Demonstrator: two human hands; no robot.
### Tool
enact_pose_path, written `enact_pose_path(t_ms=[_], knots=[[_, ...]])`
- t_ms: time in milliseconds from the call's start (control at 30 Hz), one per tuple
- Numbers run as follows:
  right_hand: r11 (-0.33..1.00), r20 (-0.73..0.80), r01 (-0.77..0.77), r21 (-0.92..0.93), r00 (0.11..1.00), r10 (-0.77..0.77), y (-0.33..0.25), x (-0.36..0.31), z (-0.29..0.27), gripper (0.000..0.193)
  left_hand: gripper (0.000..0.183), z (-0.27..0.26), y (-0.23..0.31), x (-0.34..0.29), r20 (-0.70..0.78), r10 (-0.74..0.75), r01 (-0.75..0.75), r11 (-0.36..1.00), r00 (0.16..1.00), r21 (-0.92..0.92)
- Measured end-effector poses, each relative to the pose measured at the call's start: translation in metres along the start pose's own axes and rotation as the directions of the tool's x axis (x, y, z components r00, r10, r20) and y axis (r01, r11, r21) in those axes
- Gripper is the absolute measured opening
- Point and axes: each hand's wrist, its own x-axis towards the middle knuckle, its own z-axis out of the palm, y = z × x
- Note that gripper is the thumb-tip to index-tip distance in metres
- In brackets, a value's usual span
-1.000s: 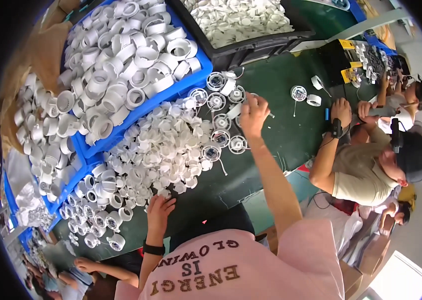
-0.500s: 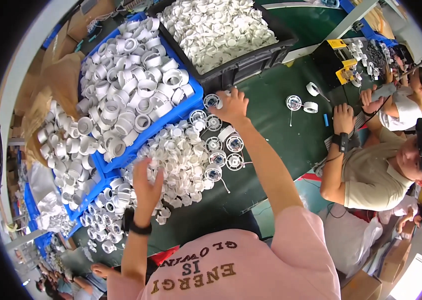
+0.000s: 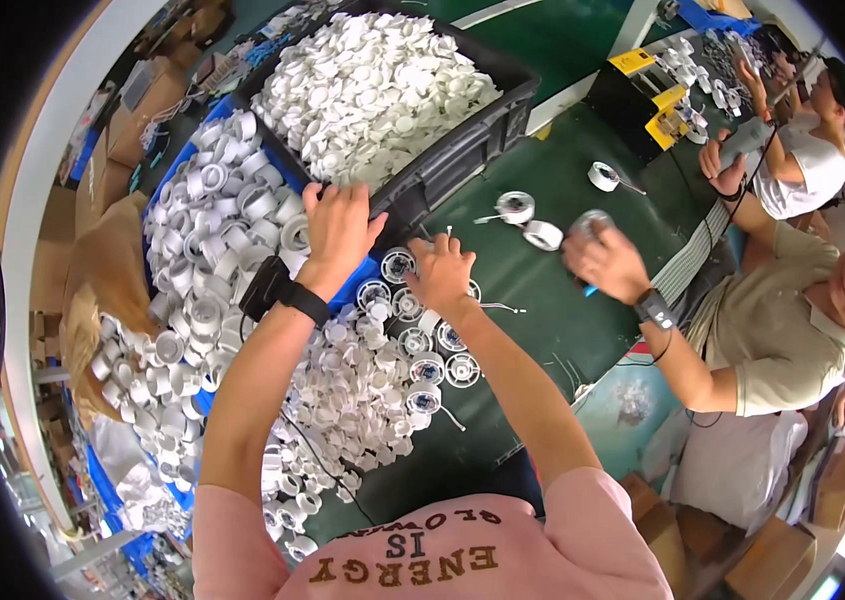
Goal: The person assembles camera housings by hand, picking up a base and a cover, fitting them together, and setting the unit aside. They repeat this process, reaching into bins for more components to assemble each housing.
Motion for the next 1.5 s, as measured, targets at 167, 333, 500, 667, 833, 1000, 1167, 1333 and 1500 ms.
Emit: enact_pose_path(t_ms=[167,333,500,667,833,1000,1167,1333,1500], knots=[[1.000,0.070,0.002,0.017,0.998,-0.003,0.001,0.009,-0.004,0.040,0.023,0.000,-0.012,0.009,-0.065,0.155,-0.158,0.986,0.986,-0.047],[0.999,0.006,0.023,0.033,1.000,-0.023,0.010,-0.006,0.005,0.035,0.021,-0.007,-0.016,0.016,-0.034,0.149,-0.151,0.987,0.988,-0.054],[0.973,0.157,-0.021,0.232,0.987,-0.016,0.017,-0.028,0.003,0.033,0.031,0.005,-0.006,0.007,-0.050,0.102,-0.105,0.993,0.993,-0.056],[0.880,0.109,0.344,0.328,0.911,-0.397,0.006,-0.056,-0.018,0.056,0.033,0.004,-0.011,-0.005,-0.074,0.089,-0.095,0.991,0.993,-0.094],[0.849,-0.250,0.426,0.311,0.899,-0.360,0.047,-0.012,-0.091,0.034,0.050,-0.046,0.011,-0.071,-0.099,-0.076,0.024,0.897,0.992,-0.442],[0.924,-0.377,0.277,0.265,0.911,-0.165,0.147,0.023,-0.041,0.040,0.046,-0.086,0.094,-0.228,0.339,-0.055,0.316,0.526,0.939,-0.790],[0.888,-0.340,0.333,0.318,0.914,-0.220,0.088,-0.004,0.003,0.034,0.041,-0.096,0.154,-0.336,0.673,-0.067,0.670,0.211,0.737,-0.712],[0.852,-0.308,0.138,0.506,0.951,0.029,0.034,-0.043,0.031,0.041,0.038,-0.093,0.153,-0.326,0.763,-0.135,0.771,0.010,0.632,-0.637],[0.893,-0.309,0.340,0.295,0.918,-0.247,0.008,-0.033,-0.024,0.029,0.042,-0.140,0.088,-0.246,0.577,-0.147,0.592,0.304,0.803,-0.746]])
